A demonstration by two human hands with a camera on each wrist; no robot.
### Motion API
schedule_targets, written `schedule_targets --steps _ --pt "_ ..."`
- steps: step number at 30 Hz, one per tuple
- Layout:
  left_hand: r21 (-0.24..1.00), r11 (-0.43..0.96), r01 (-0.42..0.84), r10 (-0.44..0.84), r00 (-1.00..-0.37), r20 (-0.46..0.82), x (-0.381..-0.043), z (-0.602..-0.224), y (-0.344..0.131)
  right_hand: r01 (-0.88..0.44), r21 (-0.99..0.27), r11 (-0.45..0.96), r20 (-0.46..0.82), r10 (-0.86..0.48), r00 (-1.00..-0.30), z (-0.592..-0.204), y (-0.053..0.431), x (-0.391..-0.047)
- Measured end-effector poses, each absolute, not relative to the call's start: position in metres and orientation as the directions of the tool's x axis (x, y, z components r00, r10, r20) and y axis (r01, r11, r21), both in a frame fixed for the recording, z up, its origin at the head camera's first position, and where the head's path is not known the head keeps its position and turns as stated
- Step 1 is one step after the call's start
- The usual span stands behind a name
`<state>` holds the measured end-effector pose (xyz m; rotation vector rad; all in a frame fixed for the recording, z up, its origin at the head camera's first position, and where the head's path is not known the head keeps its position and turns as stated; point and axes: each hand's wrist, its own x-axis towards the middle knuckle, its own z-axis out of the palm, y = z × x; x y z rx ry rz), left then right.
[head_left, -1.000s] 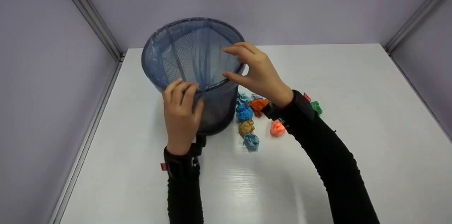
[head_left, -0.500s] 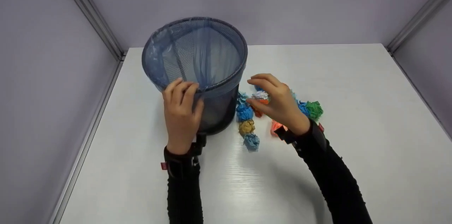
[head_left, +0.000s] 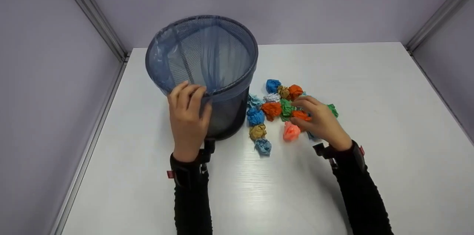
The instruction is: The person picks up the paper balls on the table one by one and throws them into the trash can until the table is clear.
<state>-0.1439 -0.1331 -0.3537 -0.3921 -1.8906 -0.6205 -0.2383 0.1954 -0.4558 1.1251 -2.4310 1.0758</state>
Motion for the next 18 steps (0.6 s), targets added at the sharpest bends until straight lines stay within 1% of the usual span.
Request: schedule_targets --steps 1,3,5,7,13,18 --pt "0.238 0.811 0.535 -0.016 -0.387 0.922 -0.144 -0.354 -0.133 -0.715 -0.545 0.438 0.472 -0.545 -0.693 -0.445 0.199 -0.232" --pt "0.238 0.810 0.536 -0.016 -0.386 0.922 -0.144 -0.355 -0.133 -0.693 -0.535 0.482 0.453 -0.529 -0.718 -0.439 0.208 -0.226" --pt "0.238 0.810 0.536 -0.016 -0.385 0.923 -0.144 -0.355 -0.132 -0.654 -0.521 0.548 0.405 -0.516 -0.755 -0.422 0.212 -0.215" --pt "0.238 0.809 0.537 -0.018 -0.383 0.924 -0.144 -0.354 -0.132 -0.625 -0.507 0.594 0.367 -0.508 -0.779 -0.418 0.220 -0.211" --pt "0.245 0.807 0.537 -0.026 -0.382 0.924 -0.144 -0.353 -0.132 -0.543 -0.508 0.669 0.261 -0.481 -0.837 -0.423 0.241 -0.209" --pt "0.245 0.808 0.536 -0.029 -0.379 0.925 -0.144 -0.354 -0.132 -0.472 -0.496 0.728 0.133 -0.474 -0.870 -0.434 0.250 -0.213"
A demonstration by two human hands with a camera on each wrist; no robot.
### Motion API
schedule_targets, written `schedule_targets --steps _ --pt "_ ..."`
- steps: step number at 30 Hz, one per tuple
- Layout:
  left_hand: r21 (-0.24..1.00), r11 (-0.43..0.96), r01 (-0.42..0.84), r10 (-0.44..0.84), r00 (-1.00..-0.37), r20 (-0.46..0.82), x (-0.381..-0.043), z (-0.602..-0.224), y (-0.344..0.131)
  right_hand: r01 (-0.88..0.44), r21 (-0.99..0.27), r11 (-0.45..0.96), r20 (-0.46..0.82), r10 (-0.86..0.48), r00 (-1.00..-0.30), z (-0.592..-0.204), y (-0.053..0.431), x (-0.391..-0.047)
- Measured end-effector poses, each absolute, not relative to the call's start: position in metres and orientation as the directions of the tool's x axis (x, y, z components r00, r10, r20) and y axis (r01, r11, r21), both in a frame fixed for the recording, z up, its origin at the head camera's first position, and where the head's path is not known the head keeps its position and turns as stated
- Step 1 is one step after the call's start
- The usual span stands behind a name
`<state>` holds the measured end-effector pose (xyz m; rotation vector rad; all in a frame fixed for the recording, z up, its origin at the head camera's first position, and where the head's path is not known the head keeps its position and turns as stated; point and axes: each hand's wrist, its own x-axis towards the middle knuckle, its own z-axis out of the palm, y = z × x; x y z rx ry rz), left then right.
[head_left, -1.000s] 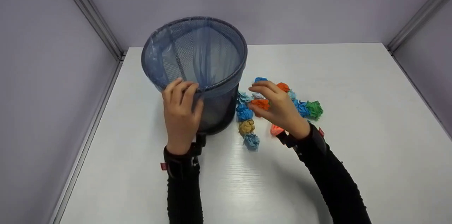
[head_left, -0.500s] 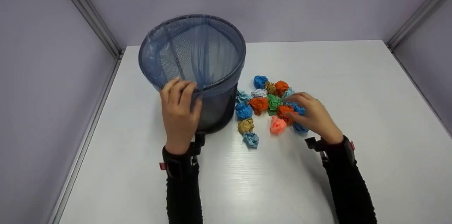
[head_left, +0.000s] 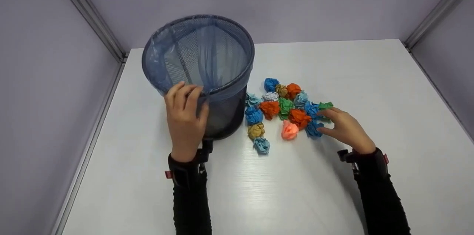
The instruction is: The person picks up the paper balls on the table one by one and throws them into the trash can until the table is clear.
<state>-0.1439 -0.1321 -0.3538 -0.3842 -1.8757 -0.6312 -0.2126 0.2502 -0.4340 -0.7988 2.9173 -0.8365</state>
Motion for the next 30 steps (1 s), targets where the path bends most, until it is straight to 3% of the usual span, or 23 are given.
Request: schedule_targets --steps 11,21,30 --pt "0.236 0.815 0.528 -0.020 -0.382 0.924 -0.143 -0.353 -0.132 -0.381 -0.510 0.771 -0.054 -0.470 -0.881 -0.460 0.251 -0.226" --pt "0.239 0.810 0.536 -0.021 -0.381 0.924 -0.144 -0.354 -0.132 -0.353 -0.492 0.796 -0.105 -0.457 -0.883 -0.463 0.244 -0.226" --pt "0.233 0.812 0.535 -0.021 -0.372 0.928 -0.144 -0.355 -0.133 -0.394 -0.514 0.762 -0.064 -0.492 -0.868 -0.462 0.246 -0.223"
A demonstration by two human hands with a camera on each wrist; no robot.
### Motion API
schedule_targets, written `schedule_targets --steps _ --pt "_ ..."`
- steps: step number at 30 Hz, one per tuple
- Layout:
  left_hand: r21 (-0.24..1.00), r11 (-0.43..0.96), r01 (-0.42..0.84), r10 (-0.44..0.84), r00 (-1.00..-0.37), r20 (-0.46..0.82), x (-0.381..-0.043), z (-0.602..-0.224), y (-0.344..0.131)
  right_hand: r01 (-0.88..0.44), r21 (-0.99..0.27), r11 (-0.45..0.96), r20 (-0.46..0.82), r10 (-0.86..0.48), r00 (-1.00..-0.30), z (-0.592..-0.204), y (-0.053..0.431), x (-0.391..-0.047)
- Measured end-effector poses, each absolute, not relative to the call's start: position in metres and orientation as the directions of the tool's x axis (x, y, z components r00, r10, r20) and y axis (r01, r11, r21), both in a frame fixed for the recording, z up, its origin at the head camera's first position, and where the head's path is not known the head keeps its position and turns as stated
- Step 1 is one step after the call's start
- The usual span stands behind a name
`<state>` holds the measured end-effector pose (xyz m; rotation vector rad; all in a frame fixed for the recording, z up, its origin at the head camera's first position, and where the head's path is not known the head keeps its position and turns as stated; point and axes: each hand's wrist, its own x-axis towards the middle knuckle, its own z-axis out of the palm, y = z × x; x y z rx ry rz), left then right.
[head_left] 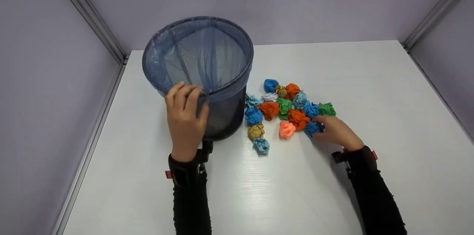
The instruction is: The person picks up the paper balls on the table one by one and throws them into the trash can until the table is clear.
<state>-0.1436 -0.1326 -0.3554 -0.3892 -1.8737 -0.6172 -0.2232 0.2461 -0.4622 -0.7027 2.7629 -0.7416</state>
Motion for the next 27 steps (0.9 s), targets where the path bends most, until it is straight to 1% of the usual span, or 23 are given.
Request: schedule_targets --steps 4,9,16,22,25,27 --pt "0.233 0.812 0.535 -0.019 -0.375 0.927 -0.143 -0.355 -0.133 -0.412 -0.503 0.760 -0.036 -0.495 -0.868 -0.455 0.249 -0.222" --pt "0.238 0.813 0.532 -0.014 -0.390 0.921 -0.143 -0.354 -0.133 -0.435 -0.489 0.756 0.034 -0.482 -0.876 -0.440 0.253 -0.216" --pt "0.241 0.813 0.529 -0.014 -0.397 0.918 -0.143 -0.354 -0.133 -0.462 -0.507 0.728 0.116 -0.473 -0.873 -0.417 0.247 -0.201" --pt "0.241 0.810 0.534 -0.013 -0.394 0.919 -0.143 -0.355 -0.133 -0.561 -0.465 0.685 0.247 -0.508 -0.825 -0.391 0.223 -0.186" --pt "0.241 0.810 0.535 -0.015 -0.392 0.920 -0.143 -0.355 -0.133 -0.616 -0.442 0.652 0.317 -0.529 -0.787 -0.374 0.205 -0.176" --pt "0.242 0.809 0.535 -0.016 -0.392 0.920 -0.143 -0.354 -0.133 -0.664 -0.422 0.618 0.371 -0.551 -0.748 -0.364 0.194 -0.169"
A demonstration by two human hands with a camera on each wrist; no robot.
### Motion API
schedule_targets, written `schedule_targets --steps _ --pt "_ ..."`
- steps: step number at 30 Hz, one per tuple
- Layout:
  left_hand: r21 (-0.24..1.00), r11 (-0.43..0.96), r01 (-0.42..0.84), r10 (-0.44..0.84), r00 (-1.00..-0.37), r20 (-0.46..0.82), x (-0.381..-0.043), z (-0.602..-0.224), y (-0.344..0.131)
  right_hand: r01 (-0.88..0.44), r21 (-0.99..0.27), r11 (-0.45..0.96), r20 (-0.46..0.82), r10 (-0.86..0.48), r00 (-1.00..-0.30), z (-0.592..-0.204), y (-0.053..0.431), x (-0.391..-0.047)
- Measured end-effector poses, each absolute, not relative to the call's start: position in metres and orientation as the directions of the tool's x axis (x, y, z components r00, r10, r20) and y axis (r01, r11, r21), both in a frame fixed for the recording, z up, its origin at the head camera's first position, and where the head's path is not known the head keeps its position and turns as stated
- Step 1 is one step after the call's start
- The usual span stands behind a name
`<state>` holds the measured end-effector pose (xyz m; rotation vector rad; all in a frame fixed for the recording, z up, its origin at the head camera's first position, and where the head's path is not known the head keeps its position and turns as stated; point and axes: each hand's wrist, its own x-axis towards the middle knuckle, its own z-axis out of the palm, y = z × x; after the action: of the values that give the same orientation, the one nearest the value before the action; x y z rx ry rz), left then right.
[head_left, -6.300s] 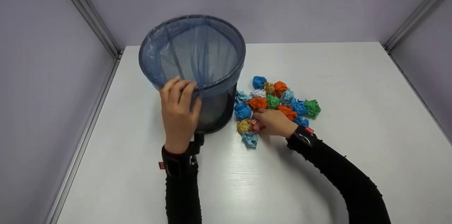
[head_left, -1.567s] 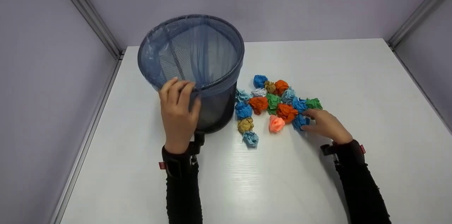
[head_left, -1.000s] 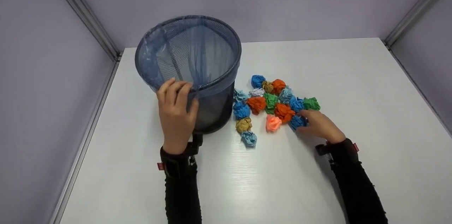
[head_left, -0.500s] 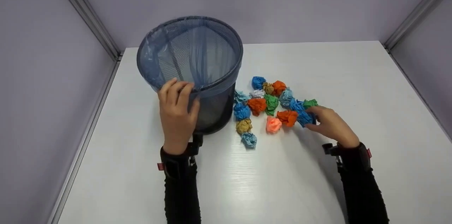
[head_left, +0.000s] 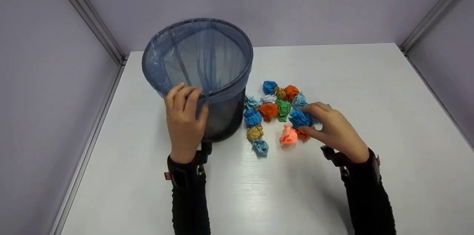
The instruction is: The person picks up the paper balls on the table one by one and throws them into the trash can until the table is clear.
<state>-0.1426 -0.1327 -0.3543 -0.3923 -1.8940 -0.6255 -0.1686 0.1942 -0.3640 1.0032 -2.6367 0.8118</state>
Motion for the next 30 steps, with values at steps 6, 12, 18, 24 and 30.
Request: schedule_targets --steps 6,12,18,24,30 --pt "0.245 0.810 0.533 -0.019 -0.393 0.919 -0.142 -0.355 -0.133 -0.808 -0.348 0.476 0.524 -0.616 -0.588 -0.337 0.166 -0.165" --pt "0.241 0.820 0.520 -0.015 -0.400 0.916 -0.141 -0.356 -0.135 -0.889 -0.338 0.307 0.666 -0.590 -0.457 -0.307 0.130 -0.183" --pt "0.246 0.816 0.522 -0.015 -0.407 0.913 -0.140 -0.356 -0.136 -0.920 -0.312 0.235 0.775 -0.497 -0.390 -0.281 0.091 -0.200" --pt "0.248 0.815 0.524 -0.014 -0.410 0.912 -0.141 -0.355 -0.135 -0.912 -0.333 0.240 0.753 -0.515 -0.410 -0.273 0.063 -0.215" --pt "0.235 0.819 0.523 -0.004 -0.404 0.915 -0.142 -0.354 -0.134 -0.898 -0.369 0.240 0.715 -0.544 -0.439 -0.282 0.048 -0.223"
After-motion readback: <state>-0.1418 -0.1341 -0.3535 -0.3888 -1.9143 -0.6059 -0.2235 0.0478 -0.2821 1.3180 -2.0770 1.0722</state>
